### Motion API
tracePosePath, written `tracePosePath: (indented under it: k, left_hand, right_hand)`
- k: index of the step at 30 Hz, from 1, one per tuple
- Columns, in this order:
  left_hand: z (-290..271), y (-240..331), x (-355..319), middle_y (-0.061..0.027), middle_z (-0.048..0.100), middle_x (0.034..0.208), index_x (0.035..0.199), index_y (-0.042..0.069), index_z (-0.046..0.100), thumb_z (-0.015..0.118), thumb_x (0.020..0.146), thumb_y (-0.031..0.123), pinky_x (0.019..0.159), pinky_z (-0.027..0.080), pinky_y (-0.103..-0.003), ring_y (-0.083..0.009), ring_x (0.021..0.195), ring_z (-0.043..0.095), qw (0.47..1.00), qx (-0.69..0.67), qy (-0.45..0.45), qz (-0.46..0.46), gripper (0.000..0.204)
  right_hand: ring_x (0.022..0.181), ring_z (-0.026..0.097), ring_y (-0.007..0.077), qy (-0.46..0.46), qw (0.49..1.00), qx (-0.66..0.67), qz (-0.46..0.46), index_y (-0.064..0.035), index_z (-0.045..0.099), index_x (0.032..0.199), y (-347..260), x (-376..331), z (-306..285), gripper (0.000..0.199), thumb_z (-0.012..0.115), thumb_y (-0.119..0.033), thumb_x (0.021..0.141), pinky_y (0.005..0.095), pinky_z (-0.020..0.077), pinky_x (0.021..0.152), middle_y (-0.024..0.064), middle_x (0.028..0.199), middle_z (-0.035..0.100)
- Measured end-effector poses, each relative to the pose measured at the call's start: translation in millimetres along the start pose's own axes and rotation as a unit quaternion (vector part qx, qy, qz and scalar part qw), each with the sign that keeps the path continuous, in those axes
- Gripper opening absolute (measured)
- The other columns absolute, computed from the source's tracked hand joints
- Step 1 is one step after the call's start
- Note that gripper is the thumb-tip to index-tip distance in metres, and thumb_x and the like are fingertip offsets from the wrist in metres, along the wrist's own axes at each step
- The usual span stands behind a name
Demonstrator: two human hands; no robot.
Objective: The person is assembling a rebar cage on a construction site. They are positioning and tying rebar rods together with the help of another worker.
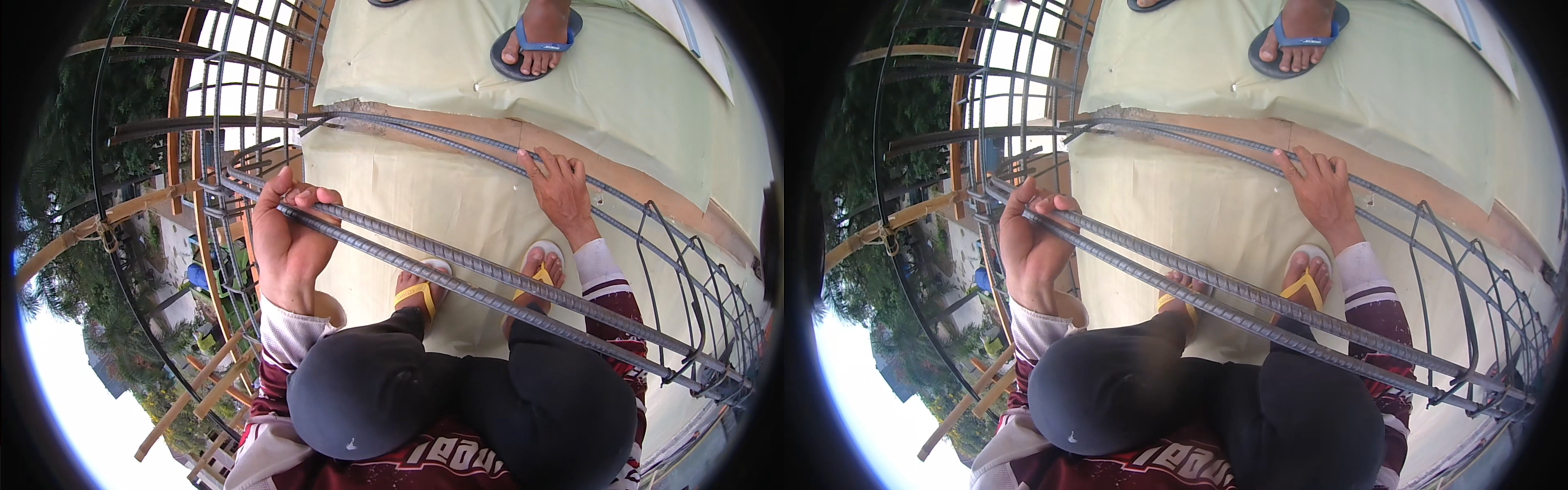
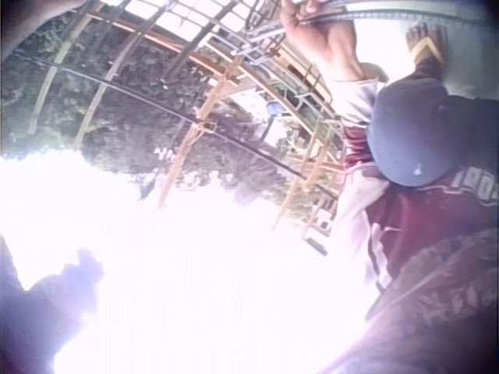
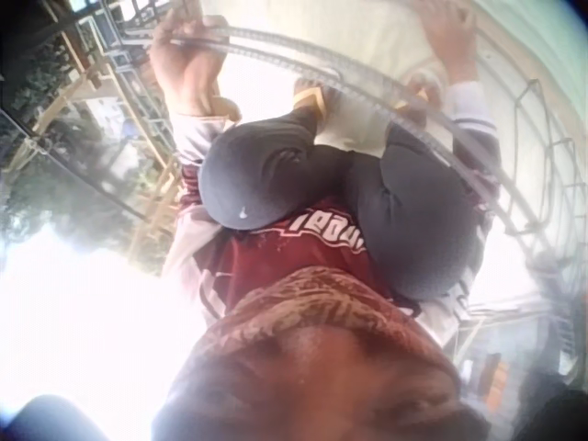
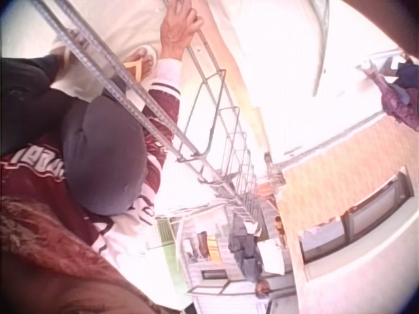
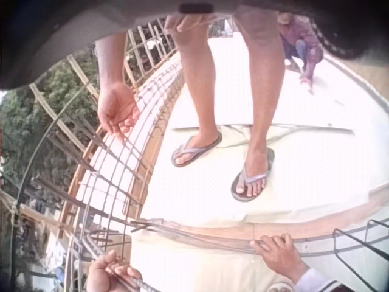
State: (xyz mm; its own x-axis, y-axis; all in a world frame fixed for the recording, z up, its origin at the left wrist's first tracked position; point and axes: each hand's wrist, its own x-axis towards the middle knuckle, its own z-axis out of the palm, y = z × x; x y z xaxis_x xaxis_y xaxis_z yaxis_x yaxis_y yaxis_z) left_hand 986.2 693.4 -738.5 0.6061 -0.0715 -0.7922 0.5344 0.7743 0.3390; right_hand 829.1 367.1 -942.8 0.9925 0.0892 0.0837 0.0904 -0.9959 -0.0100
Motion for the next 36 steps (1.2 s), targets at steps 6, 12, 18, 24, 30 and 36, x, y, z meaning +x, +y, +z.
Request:
tracePosePath:
  k: [6,12,18,24,30,36]
  left_hand:
    - [5.0,-6.0,0.7,0.0008,0.046,0.060,0.070,0.009,0.048,0.058,0.094,0.011,0.073,0.049,-0.036,-0.0139,0.058,0.050,1.000,0.013,0.006,0.002,0.027]
    - [3.7,-11.7,4.2,0.0024,0.045,0.061,0.071,0.010,0.046,0.058,0.095,0.011,0.071,0.049,-0.035,-0.0126,0.058,0.050,0.998,0.032,0.050,0.014,0.027]
    - [2.5,-12.5,4.5,0.0032,0.044,0.062,0.072,0.011,0.046,0.057,0.096,0.012,0.069,0.050,-0.035,-0.0120,0.058,0.049,0.998,0.015,0.056,0.013,0.026]
    - [-2.5,-13.9,2.1,0.0033,0.044,0.063,0.072,0.011,0.045,0.058,0.096,0.012,0.069,0.049,-0.035,-0.0119,0.058,0.049,0.999,0.009,0.035,0.013,0.028]
    - [-5.1,-15.7,4.7,0.0031,0.045,0.062,0.071,0.011,0.045,0.058,0.096,0.013,0.068,0.049,-0.035,-0.0125,0.058,0.049,0.999,-0.006,0.044,0.012,0.028]
    - [0.5,-16.5,3.3,0.0026,0.046,0.060,0.068,0.011,0.046,0.059,0.095,0.012,0.069,0.049,-0.035,-0.0124,0.057,0.051,0.999,0.006,0.049,0.023,0.029]
  right_hand:
    - [0.090,0.053,0.0186,-0.066,0.995,0.031,0.070,-0.0209,0.053,0.140,-14.7,-2.2,5.8,0.057,0.064,-0.045,0.090,0.0383,0.0395,0.074,-0.0003,0.100,0.057]
    - [0.090,0.054,0.0189,-0.033,0.995,0.050,0.074,-0.0230,0.055,0.140,-11.2,4.1,13.4,0.056,0.066,-0.043,0.088,0.0394,0.0403,0.075,0.0009,0.098,0.058]
    - [0.089,0.054,0.0198,-0.018,0.991,0.096,0.095,-0.0229,0.058,0.136,-16.0,7.0,15.7,0.051,0.067,-0.039,0.089,0.0396,0.0388,0.077,0.0017,0.096,0.058]
    - [0.089,0.054,0.0200,-0.011,0.990,0.105,0.094,-0.0224,0.059,0.136,-18.4,8.7,14.6,0.051,0.069,-0.036,0.088,0.0393,0.0369,0.079,0.0015,0.095,0.059]
    - [0.090,0.055,0.0199,-0.020,0.988,0.119,0.098,-0.0214,0.060,0.136,-17.6,8.3,16.2,0.052,0.070,-0.035,0.087,0.0397,0.0366,0.079,0.0013,0.097,0.059]
    - [0.091,0.055,0.0203,-0.001,0.990,0.108,0.092,-0.0216,0.060,0.137,-18.8,7.2,15.2,0.052,0.070,-0.036,0.087,0.0400,0.0365,0.081,0.0018,0.097,0.059]
